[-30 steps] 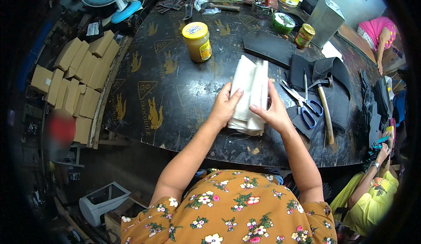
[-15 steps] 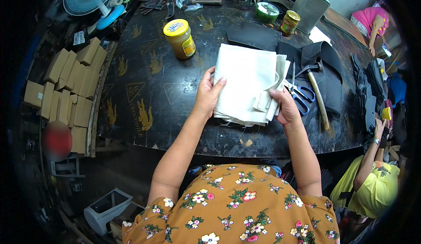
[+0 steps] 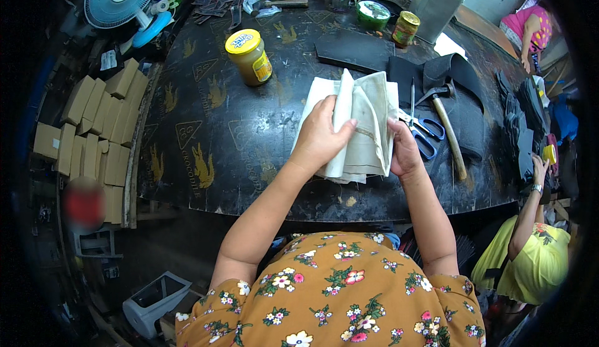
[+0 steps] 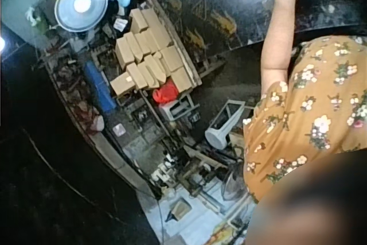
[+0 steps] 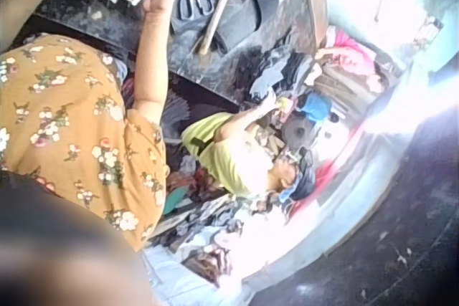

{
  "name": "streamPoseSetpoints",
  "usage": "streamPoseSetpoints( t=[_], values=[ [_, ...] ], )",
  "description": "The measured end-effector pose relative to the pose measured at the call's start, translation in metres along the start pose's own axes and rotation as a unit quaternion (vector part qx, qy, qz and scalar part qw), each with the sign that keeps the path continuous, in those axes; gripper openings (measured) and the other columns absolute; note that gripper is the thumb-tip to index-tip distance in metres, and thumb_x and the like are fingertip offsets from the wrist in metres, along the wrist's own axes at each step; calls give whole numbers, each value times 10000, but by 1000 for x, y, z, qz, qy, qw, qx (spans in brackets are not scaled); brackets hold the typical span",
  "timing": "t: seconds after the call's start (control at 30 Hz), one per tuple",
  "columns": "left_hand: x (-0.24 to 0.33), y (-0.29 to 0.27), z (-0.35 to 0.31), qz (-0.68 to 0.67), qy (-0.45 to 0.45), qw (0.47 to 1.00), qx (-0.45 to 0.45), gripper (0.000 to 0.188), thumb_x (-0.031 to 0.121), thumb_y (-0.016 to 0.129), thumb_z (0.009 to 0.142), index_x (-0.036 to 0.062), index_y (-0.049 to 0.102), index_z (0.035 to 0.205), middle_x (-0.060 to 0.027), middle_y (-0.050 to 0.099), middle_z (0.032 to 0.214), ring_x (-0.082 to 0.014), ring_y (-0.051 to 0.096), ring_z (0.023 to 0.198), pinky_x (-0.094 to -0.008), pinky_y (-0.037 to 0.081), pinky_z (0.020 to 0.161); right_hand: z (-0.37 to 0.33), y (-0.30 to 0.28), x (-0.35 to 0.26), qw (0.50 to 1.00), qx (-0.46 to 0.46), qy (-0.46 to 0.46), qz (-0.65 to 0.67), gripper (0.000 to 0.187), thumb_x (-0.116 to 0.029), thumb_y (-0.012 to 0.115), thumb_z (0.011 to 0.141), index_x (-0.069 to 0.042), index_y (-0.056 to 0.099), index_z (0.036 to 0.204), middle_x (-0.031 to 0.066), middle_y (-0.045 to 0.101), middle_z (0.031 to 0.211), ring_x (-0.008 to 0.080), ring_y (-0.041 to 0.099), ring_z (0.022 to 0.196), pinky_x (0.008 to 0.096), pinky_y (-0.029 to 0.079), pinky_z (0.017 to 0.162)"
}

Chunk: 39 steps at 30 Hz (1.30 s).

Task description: The person unfolds a stack of white fabric on a worktable and uses scissors to cut the fabric into multiple rectangular pieces. The person repeatedly aligns, cuts, and separates the fabric pieces throughout the clip.

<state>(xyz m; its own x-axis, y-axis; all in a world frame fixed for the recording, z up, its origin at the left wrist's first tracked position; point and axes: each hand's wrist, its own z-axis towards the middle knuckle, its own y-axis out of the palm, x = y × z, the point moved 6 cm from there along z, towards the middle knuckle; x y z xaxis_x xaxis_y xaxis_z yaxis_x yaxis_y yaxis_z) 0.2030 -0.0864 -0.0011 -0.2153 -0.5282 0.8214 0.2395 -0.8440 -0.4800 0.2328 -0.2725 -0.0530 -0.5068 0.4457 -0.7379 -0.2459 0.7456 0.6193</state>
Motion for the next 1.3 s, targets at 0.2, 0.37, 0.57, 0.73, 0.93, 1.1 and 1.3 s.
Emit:
streamPoseSetpoints(
  t=[0.2,0.37,0.57,0.73,0.93,1.1,1.3],
  values=[
    [-13,-5,-1,-214,-63,975,-8,255,83,658,956,2,660,1198,-107,727,1057,-178,680,919,-329,556,839,-7,12,-14,982,-6,-59,-181,563,-59,753,866,28,527,1374,139,668,1246,212,673,1093,364,558,953],
    [-49,-93,2,-339,-85,937,28,250,58,611,989,-28,622,1224,-88,711,1068,-133,688,925,-304,575,817,-13,-38,-50,978,63,-51,-192,460,-18,717,871,47,570,1301,141,705,1154,202,709,977,356,597,856],
    [-113,-113,-36,-54,-228,969,78,523,57,705,910,-14,517,1394,-180,716,1125,-230,708,935,-331,562,873,-23,-45,-81,855,141,-199,-457,507,-38,761,852,38,565,1313,153,691,1164,187,682,1000,313,558,864],
    [-50,-117,-40,328,-12,914,239,626,22,734,852,84,509,1433,-147,634,1184,-285,647,1079,-387,530,937,-58,6,-103,554,154,-391,-718,472,-21,757,767,-30,653,1227,158,635,1111,369,614,1051,439,499,958],
    [-21,-46,-34,-76,-3,997,29,376,20,704,888,26,647,1260,-116,676,1113,-189,688,906,-302,556,775,-39,10,-59,480,82,-301,-820,445,34,649,755,4,656,1198,175,650,1130,353,622,1049,428,509,941],
    [-24,36,-49,-319,-185,921,-129,390,81,688,963,-51,577,1313,-118,681,1084,-118,670,884,-231,549,792,-30,-3,-62,478,86,-324,-812,313,31,657,739,-23,665,1047,127,655,1020,327,629,962,414,531,839],
    [13,61,-56,-527,-259,802,-112,531,411,599,1034,-2,519,1360,-119,660,1179,-138,629,1120,-290,552,877,-55,44,-77,644,77,-352,-674,178,35,627,879,6,643,1053,152,652,944,342,656,894,414,535,824]
  ],
)
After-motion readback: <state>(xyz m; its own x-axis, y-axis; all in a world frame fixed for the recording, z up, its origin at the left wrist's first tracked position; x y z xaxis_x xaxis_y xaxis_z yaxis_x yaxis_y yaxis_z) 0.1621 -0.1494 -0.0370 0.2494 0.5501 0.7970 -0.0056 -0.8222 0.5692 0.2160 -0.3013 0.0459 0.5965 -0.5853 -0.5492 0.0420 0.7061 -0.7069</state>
